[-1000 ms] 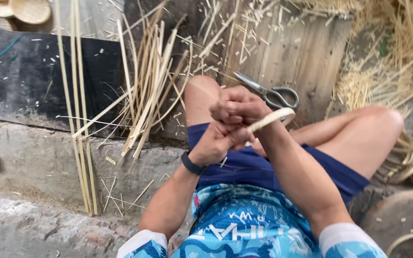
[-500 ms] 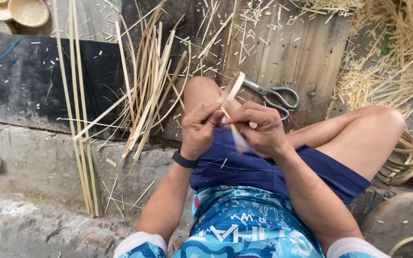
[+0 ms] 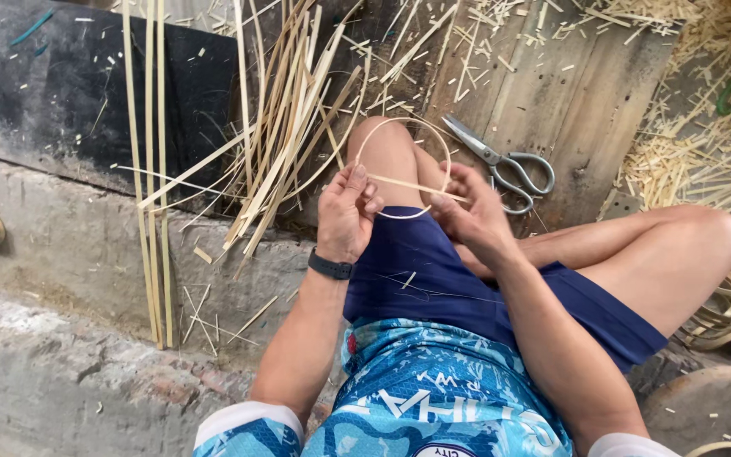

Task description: The person sits on the floor and repeatedly bends thin bamboo strips into circular rims, joining the ends by hand and trimming excess with scissors. Finished rims are placed in a growing pile nearby.

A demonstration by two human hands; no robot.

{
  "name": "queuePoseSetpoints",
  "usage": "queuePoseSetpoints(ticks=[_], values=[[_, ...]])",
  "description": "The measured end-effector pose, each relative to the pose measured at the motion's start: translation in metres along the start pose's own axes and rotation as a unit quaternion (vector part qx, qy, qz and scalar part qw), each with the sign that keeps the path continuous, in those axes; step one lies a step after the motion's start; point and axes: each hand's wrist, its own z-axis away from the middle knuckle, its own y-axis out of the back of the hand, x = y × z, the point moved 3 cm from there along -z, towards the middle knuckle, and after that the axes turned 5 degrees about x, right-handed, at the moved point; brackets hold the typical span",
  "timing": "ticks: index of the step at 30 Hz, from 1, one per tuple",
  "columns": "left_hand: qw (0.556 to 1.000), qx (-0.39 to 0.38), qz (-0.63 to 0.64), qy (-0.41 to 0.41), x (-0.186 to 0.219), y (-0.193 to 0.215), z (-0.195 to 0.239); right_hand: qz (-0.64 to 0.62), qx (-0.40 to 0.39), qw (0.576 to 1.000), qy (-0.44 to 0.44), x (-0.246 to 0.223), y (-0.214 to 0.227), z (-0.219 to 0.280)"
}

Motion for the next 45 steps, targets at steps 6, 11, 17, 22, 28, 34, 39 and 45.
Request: queuePoseSetpoints(ticks=[6,11,17,22,28,34,39,45], values=[[0.998,0.013,-0.047,-0.029,-0.010,-0.006,0.005,-0.400,-0.185,0.897,-0.036,0.011,-0.010,0.000],[0.977,-0.024,-0.199,-0.073,-0.024,-0.002,0.021,-0.164,-0.151,0.973,0.060,0.039,-0.028,-0.003],[0.945,-0.061,-0.301,-0.114,-0.024,0.005,0.047,-0.183,-0.052,0.981,0.045,0.063,-0.037,0.002],[0.944,-0.202,-0.256,0.048,0.020,-0.004,0.058,-0.100,-0.091,0.988,-0.073,0.048,-0.031,0.002],[0.790,-0.146,-0.595,-0.025,0.020,-0.006,0.058,0.131,-0.090,0.968,0.196,0.019,-0.035,0.012],[0.893,-0.061,-0.447,0.011,-0.006,0.005,0.038,-0.057,0.022,0.998,0.020,0.021,-0.011,0.004],[0.961,-0.050,-0.235,0.140,-0.032,0.018,0.028,0.036,-0.059,0.974,0.214,0.021,-0.017,0.026],[0.967,-0.047,-0.156,0.194,-0.047,0.017,0.034,-0.089,-0.113,0.982,0.123,0.032,-0.016,0.018]])
